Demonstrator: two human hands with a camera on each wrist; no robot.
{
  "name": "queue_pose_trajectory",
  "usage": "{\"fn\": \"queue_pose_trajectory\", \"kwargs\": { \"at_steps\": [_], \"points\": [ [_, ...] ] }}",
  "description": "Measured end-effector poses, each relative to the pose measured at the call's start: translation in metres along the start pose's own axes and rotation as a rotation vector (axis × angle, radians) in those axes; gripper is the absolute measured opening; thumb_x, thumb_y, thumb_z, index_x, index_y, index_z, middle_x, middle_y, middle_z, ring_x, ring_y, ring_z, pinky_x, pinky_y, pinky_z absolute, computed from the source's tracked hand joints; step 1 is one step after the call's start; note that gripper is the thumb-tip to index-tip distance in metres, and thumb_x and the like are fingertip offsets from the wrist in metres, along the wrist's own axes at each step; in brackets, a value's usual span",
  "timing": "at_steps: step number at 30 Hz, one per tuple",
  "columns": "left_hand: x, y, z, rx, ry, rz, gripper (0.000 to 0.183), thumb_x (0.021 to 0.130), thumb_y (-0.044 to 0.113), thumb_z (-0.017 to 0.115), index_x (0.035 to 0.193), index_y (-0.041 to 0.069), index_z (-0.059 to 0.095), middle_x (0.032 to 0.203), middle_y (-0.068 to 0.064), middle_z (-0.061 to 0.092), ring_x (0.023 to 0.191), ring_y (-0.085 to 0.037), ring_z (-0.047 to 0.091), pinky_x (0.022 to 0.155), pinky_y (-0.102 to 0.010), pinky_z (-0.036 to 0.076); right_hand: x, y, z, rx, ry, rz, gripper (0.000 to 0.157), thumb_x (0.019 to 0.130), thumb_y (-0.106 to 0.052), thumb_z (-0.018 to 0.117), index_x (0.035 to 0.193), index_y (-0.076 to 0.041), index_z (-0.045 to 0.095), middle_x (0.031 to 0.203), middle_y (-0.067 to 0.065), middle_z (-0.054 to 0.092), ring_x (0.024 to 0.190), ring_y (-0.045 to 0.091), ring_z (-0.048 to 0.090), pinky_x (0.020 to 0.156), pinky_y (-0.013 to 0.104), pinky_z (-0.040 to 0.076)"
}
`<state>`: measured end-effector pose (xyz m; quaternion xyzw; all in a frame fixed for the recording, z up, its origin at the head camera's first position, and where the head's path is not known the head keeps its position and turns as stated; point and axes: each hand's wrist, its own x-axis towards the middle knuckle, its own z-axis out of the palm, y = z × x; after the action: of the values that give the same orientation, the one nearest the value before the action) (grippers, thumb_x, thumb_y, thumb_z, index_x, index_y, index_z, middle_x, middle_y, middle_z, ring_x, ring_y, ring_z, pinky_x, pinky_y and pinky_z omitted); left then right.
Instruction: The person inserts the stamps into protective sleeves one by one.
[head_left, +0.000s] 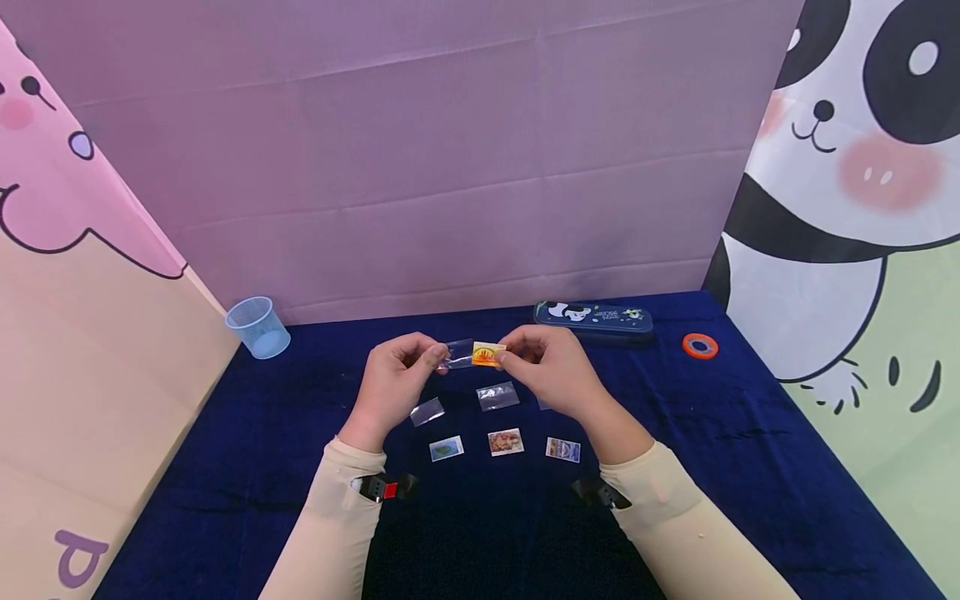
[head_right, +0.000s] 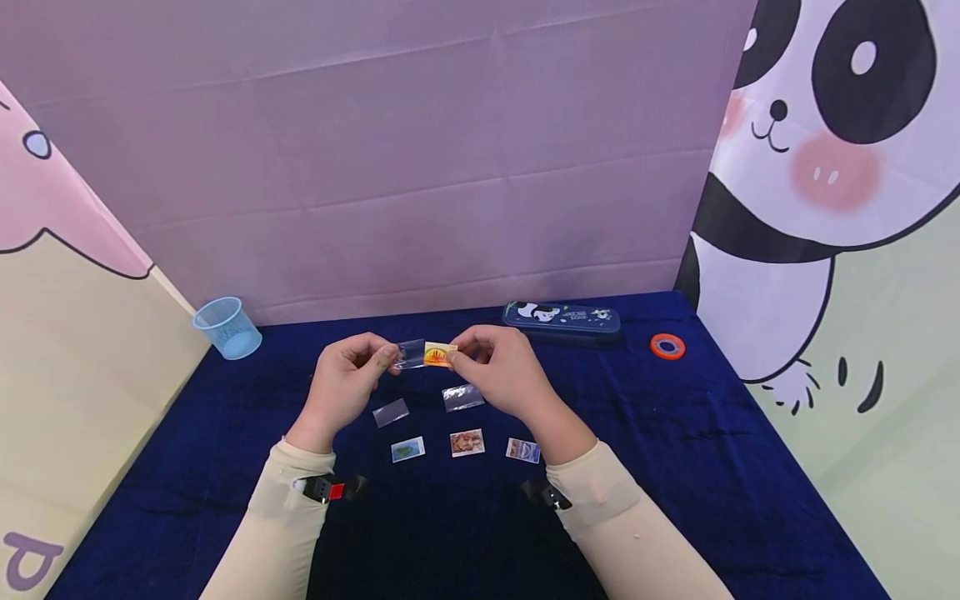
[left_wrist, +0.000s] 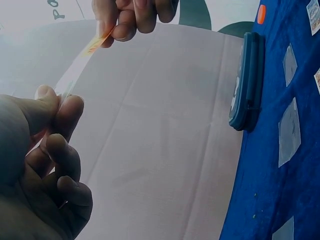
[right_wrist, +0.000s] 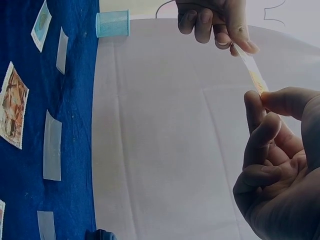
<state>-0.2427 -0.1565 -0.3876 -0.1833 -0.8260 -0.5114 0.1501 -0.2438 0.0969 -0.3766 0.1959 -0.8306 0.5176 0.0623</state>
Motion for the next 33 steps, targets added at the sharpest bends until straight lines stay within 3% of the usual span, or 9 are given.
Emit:
{"fn": "queue_pose_trajectory", "kwargs": {
  "at_steps": [14, 33],
  "points": [
    [-0.0003, -0.002, 0.002, 0.0, -0.014, -0.02, 0.014, 0.102, 0.025, 0.069, 0.096, 0.016, 0.078, 0.085, 0.003, 0.073, 0.08, -0.016, 0.068, 0.073, -0.04, 0.055, 0.0005, 0.0001, 0.0024, -0.029, -0.013, 0.015, 0.004, 0.098, -0.017, 0.075, 0.1, -0.018, 0.079, 0.085, -0.002, 0.071, 0.07, 0.024, 0.056, 0.057, 0.031, 0.043],
    [0.0002, 0.0021, 0.0028, 0.028, -0.044, -0.028, 0.013, 0.102, 0.027, 0.072, 0.098, 0.017, 0.08, 0.088, 0.005, 0.074, 0.07, -0.021, 0.059, 0.065, -0.034, 0.049, 0.0009, 0.001, 0.0029, -0.028, -0.034, 0.002, 0.014, 0.101, -0.023, 0.073, 0.112, -0.018, 0.08, 0.087, 0.0, 0.068, 0.067, 0.024, 0.054, 0.053, 0.03, 0.042]
  ]
}}
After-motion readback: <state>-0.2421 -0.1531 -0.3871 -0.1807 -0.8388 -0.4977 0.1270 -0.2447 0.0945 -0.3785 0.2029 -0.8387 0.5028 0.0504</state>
